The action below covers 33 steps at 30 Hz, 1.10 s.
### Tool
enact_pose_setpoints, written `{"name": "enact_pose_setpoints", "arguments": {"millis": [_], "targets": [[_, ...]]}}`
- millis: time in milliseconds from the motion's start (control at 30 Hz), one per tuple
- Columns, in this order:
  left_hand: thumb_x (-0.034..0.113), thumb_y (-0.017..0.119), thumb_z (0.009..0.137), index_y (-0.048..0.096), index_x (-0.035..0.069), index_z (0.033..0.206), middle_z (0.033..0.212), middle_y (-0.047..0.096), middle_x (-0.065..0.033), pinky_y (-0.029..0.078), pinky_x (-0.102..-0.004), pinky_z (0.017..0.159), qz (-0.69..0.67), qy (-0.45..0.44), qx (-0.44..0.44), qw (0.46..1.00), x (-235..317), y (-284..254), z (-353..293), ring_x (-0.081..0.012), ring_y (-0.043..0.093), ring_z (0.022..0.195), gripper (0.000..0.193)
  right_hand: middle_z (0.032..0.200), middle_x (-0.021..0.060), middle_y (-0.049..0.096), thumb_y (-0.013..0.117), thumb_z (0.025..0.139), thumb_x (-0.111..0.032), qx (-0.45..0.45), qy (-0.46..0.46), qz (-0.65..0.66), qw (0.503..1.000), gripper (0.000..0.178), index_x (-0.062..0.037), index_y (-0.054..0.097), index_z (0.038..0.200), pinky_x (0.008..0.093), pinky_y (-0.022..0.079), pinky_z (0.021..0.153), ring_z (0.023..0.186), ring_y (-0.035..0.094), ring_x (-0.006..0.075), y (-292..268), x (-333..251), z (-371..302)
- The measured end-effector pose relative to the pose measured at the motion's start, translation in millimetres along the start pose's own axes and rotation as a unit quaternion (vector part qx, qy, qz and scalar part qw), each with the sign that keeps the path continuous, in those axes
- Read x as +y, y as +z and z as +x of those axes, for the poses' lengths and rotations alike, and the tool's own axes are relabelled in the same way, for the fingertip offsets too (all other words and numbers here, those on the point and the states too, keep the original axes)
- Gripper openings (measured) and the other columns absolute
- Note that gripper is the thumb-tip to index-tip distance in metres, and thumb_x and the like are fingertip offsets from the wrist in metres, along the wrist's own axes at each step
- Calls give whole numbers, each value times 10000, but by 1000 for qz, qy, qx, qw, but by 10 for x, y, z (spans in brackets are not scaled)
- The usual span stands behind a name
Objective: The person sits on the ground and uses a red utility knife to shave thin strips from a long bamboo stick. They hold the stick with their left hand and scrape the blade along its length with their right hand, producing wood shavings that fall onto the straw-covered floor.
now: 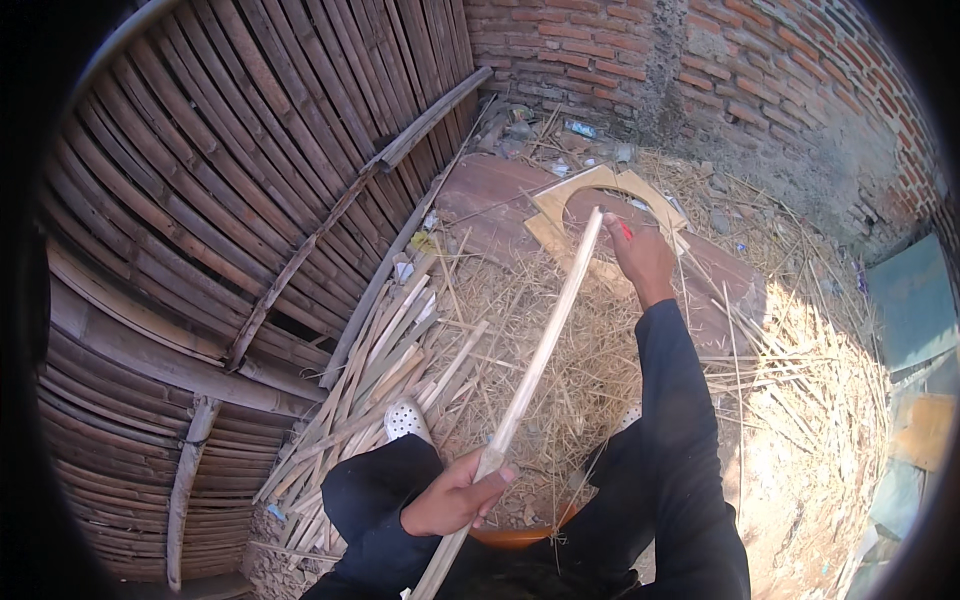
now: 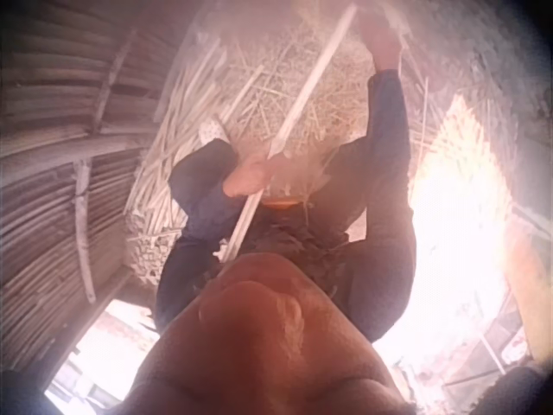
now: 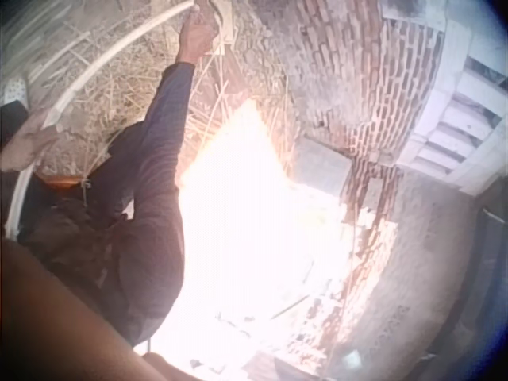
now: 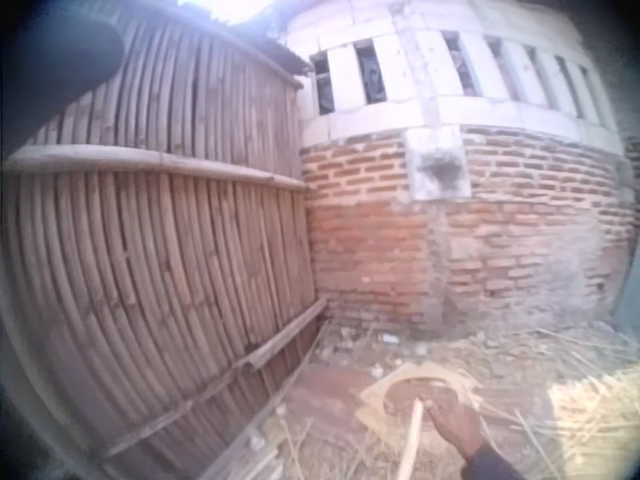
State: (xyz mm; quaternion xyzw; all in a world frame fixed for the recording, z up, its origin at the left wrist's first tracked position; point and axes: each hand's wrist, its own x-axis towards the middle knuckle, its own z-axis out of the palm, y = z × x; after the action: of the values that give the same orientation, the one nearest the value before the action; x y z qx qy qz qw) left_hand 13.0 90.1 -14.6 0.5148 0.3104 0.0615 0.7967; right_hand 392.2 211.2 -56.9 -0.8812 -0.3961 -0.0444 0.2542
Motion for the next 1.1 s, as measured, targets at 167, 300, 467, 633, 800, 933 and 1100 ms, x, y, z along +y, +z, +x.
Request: {"name": "enact_pose_setpoints", "arguments": {"millis": [167, 300, 467, 633, 800, 933, 1100], "targets": [[276, 489, 986, 486, 51, 1001, 576, 422, 28, 362, -205, 417, -6, -11, -12, 1000, -74, 19, -70, -54, 414, 437, 226, 795, 287, 641, 294, 851, -751, -17, 78, 1, 997, 881, 33, 688, 771, 495, 480, 693, 791, 633, 448, 246, 871, 42], [273, 515, 971, 488, 68, 942, 577, 436, 21, 364, -215, 407, -86, 0, 90, 992, 8, -279, 65, -65, 418, 424, 210, 584, 213, 578, 352, 864, -721, -137, -13, 22, 990, 833, 32, 606, 612, 474, 452, 599, 606, 596, 405, -85, 313, -213], [307, 531, 959, 528, 58, 915, 578, 437, 20, 355, -204, 413, -115, 42, 135, 983, 96, -322, 88, -65, 405, 424, 253, 503, 129, 535, 535, 816, -653, -202, -316, 128, 918, 647, -57, 596, 572, 413, 436, 486, 495, 574, 322, -419, -798, -1227], [186, 480, 954, 502, 49, 943, 546, 430, -2, 320, -213, 406, -135, 69, 138, 979, 299, -294, 99, -96, 391, 393, 140, 508, 73, 554, 619, 752, -642, -202, -421, 165, 869, 565, -100, 612, 593, 380, 425, 430, 457, 572, 279, -436, -908, -1727], [250, 494, 967, 531, 41, 1029, 590, 433, 17, 337, -198, 421, -127, 86, 126, 980, 199, -313, 122, -61, 399, 449, 222, 506, 59, 565, 620, 731, -669, -137, -444, 160, 871, 574, -118, 617, 567, 363, 438, 425, 449, 586, 254, -360, -875, -1648], [239, 475, 972, 499, 54, 968, 595, 427, 17, 339, -197, 429, -102, 77, 125, 984, 142, -283, 130, -62, 399, 457, 186, 489, 67, 551, 635, 724, -653, -79, -408, 118, 902, 572, -112, 598, 544, 364, 428, 408, 441, 578, 254, -225, -851, -1566], [235, 476, 972, 481, 61, 978, 583, 416, 13, 338, -196, 431, -93, 89, 122, 984, 140, -271, 108, -64, 395, 463, 174, 468, 70, 534, 635, 726, -647, -38, -409, 117, 904, 561, -118, 598, 542, 376, 424, 398, 433, 571, 257, -72, -857, -1372]]}}
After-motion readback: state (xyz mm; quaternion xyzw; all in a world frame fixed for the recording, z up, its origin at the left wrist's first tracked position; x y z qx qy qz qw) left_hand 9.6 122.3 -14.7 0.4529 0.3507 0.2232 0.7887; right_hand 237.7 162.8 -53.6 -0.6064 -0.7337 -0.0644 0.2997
